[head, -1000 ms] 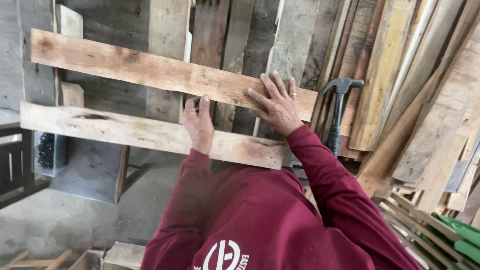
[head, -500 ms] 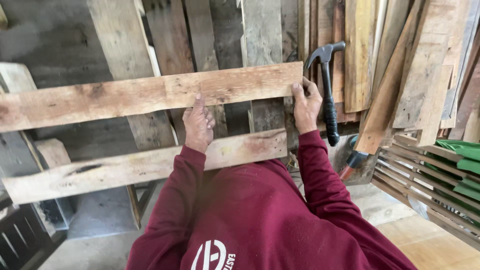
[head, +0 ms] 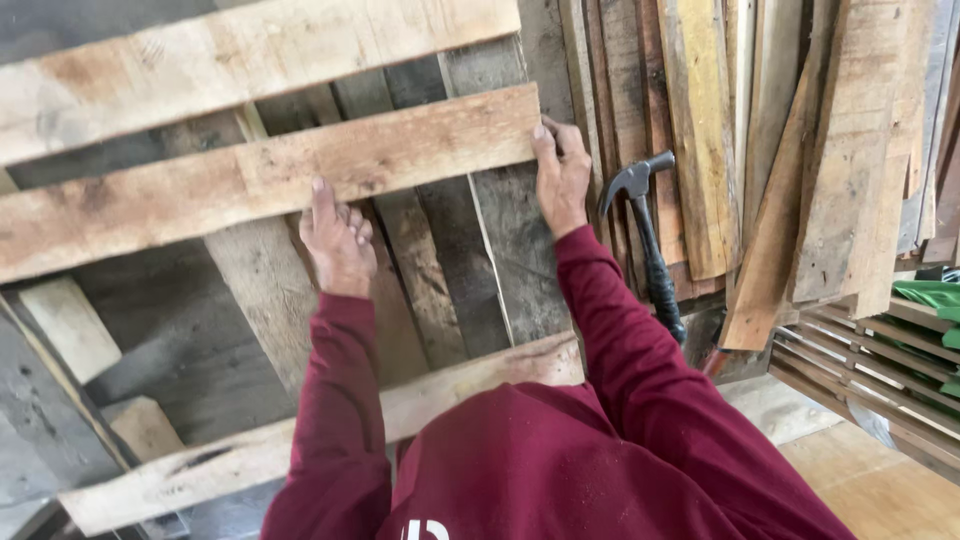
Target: The person assembles a wooden pallet by hammering nails into wooden slats. They pick nails from a container, position them on the wood, and use a hammer to drive them in, securing the slats to the pallet frame.
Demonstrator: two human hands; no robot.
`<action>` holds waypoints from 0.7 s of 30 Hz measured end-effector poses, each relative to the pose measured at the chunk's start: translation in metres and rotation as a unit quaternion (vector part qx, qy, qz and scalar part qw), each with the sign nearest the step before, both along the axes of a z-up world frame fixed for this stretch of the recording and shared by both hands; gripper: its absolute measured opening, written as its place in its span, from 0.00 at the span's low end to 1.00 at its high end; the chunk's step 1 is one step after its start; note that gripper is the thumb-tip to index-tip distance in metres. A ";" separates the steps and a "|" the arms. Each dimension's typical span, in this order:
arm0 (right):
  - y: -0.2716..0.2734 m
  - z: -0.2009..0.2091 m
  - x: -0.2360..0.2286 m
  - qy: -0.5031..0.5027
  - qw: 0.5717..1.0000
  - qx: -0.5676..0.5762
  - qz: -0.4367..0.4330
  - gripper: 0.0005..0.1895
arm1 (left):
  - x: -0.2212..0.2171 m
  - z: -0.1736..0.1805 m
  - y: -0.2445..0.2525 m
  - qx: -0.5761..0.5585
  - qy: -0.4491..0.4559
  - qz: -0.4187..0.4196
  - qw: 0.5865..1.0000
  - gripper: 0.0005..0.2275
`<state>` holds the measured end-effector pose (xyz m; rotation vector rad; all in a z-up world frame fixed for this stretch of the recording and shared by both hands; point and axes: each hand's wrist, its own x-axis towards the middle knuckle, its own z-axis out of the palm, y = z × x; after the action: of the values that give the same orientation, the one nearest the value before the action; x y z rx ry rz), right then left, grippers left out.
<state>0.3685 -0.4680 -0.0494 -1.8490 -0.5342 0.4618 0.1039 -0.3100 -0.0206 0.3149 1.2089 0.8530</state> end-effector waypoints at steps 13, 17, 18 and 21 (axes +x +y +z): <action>0.002 0.016 -0.006 -0.009 0.999 0.021 -0.022 0.13 | 0.120 -0.024 -0.083 0.034 0.002 -0.156 0.987 0.13; -0.037 0.058 0.023 -0.023 1.000 0.015 0.006 0.14 | 0.117 0.001 -0.104 0.040 0.064 -0.129 0.989 0.10; -0.059 0.068 0.035 -0.044 0.999 0.015 0.002 0.13 | 0.113 0.011 -0.113 0.063 0.064 -0.127 0.988 0.11; -0.142 0.080 0.097 -0.250 0.963 -0.080 -0.069 0.15 | 0.113 0.033 -0.145 0.033 0.029 -0.148 0.988 0.12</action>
<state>0.4655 -0.6096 0.0307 -2.1512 -0.7125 -0.0686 0.2165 -0.4549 0.0122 0.5631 1.1541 0.6294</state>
